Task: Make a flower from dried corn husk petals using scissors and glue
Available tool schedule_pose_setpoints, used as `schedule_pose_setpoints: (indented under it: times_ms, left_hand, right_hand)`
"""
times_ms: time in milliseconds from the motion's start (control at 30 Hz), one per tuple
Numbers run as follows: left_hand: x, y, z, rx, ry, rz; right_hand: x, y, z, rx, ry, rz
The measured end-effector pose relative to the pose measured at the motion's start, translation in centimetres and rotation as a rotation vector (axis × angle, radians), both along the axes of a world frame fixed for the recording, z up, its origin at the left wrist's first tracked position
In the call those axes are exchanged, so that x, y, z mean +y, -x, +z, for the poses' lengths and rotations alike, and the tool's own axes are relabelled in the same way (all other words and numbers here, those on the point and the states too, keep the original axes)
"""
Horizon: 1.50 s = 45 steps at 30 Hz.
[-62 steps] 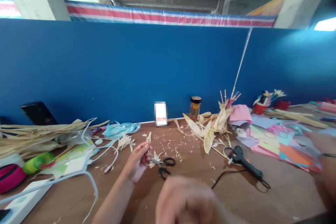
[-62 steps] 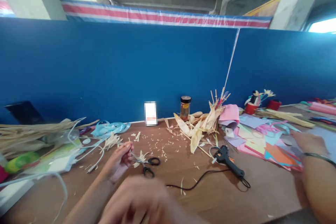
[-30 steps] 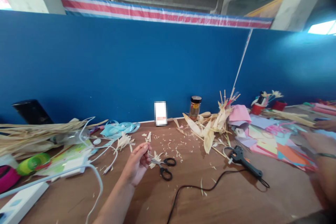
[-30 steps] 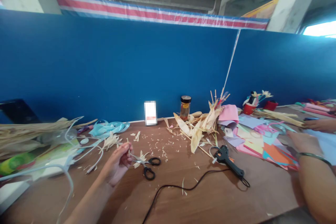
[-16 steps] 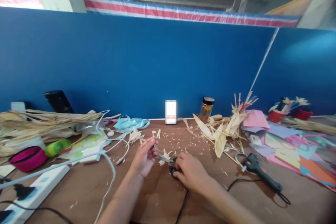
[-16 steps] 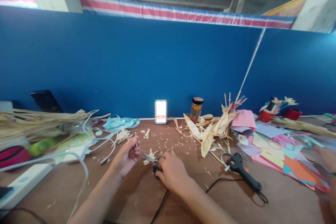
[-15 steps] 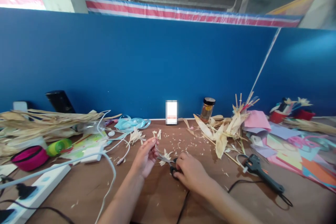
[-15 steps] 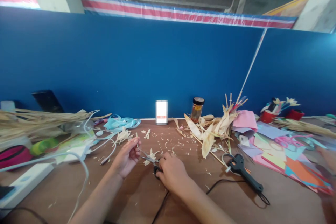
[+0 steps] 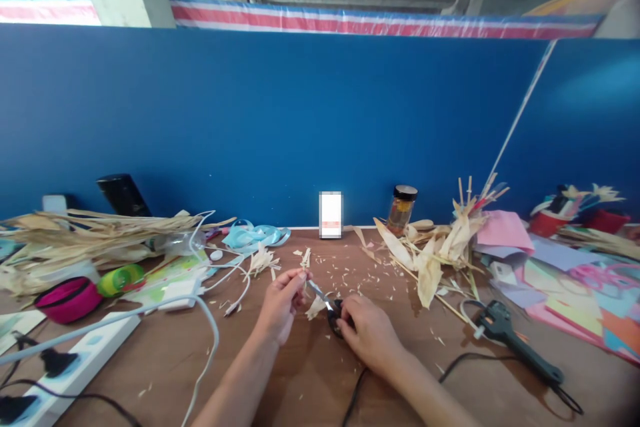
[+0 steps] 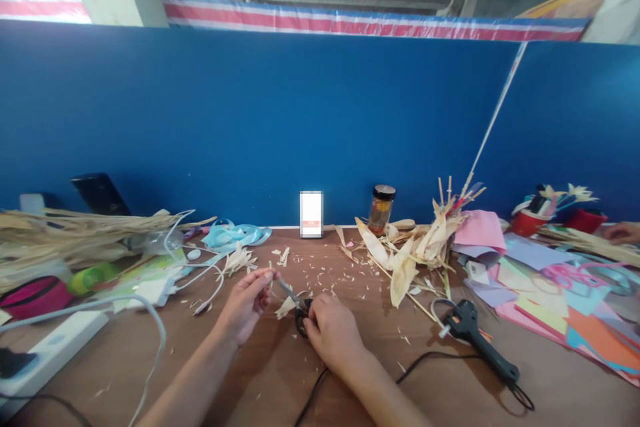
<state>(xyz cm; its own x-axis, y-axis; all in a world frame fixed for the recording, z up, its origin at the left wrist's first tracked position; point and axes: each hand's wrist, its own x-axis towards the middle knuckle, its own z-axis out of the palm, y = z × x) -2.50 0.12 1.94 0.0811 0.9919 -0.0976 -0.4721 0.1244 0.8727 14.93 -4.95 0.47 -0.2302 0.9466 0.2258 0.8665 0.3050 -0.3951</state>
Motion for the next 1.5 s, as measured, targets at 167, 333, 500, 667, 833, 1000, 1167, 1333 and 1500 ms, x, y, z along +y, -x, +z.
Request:
schedule_pose_setpoints:
  times_ms: [167,333,500,667,833,1000,1167,1333,1500]
  left_hand:
    - [0.2,0.0,-0.4,0.072,0.04,0.017]
    - [0.4,-0.2,-1.0,0.146,0.1,0.051]
    - [0.4,-0.1,-1.1,0.225,0.116,0.051]
    - [0.8,1.0,-0.4,0.409,0.048,0.04]
    - [1.9,2.6,-1.0,0.801,-0.133,0.07]
    - [2.0,2.6,-1.5,1.015,-0.225,0.024]
    - [1.5,2.0,-1.2,1.072,-0.243,-0.089]
    - [1.5,1.6,-2.0,1.048,-0.269,-0.145]
    - [1.1,0.8,-2.5,1.061,-0.306,-0.165]
  right_hand:
    - [0.3,-0.7,-0.1,-0.009,-0.005,-0.01]
    - [0.2,-0.8,0.0,-0.043,-0.038,0.007]
    - [-0.2,-0.6,0.4,-0.084,-0.022,0.067]
    - [-0.2,-0.7,0.6,-0.035,0.001,0.024]
    - [-0.2,-0.8,0.6,0.013,-0.002,-0.029]
    - [0.3,-1.6,0.0,-0.048,-0.03,-0.131]
    - [1.0,-2.7,-0.4,-0.113,-0.03,-0.233]
    - [1.2,-3.0,-0.6,-0.135,-0.009,-0.239]
    - [1.1,-2.8,-0.4,-0.16,-0.018,-0.217]
